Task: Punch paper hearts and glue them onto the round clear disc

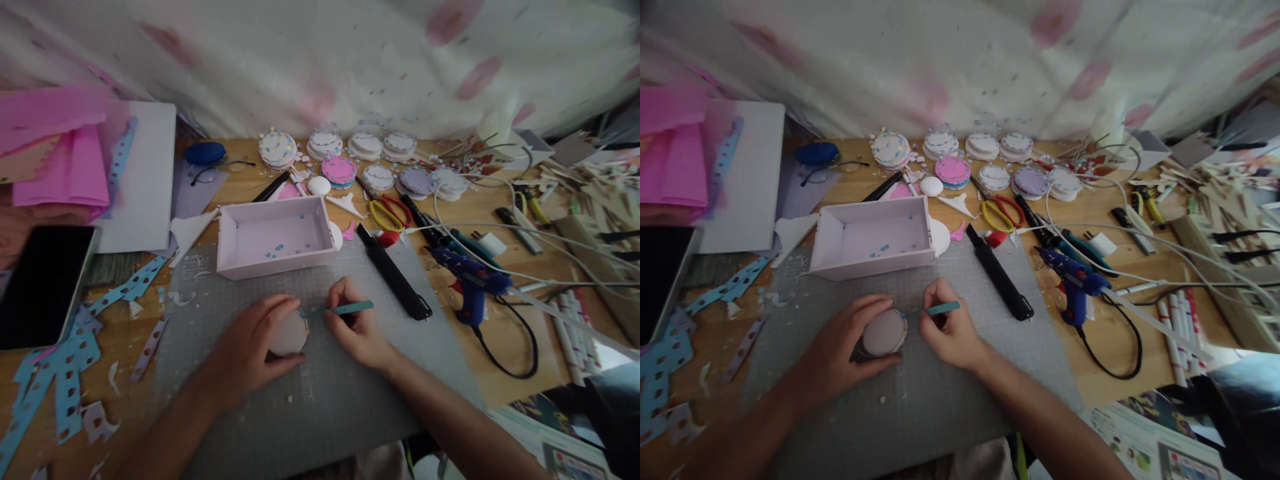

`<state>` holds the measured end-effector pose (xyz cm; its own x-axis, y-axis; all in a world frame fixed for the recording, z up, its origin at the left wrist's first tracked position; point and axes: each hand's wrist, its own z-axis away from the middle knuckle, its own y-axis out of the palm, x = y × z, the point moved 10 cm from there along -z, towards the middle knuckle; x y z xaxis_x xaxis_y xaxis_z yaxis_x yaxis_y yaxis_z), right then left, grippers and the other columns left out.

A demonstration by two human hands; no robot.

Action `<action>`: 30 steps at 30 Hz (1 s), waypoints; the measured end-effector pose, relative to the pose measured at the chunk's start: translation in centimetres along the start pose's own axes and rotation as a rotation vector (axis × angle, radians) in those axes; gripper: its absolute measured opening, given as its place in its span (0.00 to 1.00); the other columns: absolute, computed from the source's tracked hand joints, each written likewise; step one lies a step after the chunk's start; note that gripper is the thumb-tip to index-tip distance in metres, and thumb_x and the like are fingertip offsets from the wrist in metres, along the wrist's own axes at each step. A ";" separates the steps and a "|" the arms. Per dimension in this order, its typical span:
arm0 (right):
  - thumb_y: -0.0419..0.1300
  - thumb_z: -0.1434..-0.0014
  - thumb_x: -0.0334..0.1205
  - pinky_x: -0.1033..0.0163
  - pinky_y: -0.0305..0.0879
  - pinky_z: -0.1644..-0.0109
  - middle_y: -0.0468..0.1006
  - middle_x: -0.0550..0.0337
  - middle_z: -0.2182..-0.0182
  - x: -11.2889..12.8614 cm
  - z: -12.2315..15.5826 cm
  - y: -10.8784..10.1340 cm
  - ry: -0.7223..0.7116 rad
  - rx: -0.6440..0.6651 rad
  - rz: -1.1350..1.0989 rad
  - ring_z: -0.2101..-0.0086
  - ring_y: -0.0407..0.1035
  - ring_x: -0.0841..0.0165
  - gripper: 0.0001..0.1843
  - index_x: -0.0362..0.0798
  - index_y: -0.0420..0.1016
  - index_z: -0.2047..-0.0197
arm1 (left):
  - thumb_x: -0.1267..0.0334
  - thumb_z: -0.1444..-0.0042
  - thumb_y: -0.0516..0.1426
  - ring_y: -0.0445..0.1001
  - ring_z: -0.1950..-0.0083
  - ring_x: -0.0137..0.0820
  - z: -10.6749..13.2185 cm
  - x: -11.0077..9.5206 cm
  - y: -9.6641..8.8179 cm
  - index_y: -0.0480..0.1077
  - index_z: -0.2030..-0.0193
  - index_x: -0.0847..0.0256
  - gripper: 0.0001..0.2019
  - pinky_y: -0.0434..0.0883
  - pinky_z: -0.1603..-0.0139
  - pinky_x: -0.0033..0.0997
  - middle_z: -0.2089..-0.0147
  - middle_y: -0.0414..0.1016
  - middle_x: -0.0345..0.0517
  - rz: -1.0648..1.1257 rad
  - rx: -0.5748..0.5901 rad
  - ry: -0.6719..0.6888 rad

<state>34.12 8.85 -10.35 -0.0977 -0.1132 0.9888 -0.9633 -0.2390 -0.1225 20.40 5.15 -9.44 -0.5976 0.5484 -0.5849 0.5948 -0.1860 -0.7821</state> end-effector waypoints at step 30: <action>0.59 0.47 0.36 0.69 0.41 0.79 0.54 0.75 0.82 -3.1 -0.1 -3.0 0.120 -0.319 -0.396 0.82 0.45 0.76 0.09 0.52 0.59 0.68 | 0.68 0.51 0.69 0.76 0.47 0.38 1.5 -5.4 -8.6 0.54 0.31 0.38 0.44 0.81 0.52 0.43 0.38 0.69 0.40 0.328 -0.425 0.125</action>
<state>37.33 10.03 -13.00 0.2792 0.0422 0.9593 -0.9588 0.0668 0.2761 17.70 2.55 0.12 -0.2912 0.6146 -0.7331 0.9194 -0.0319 -0.3919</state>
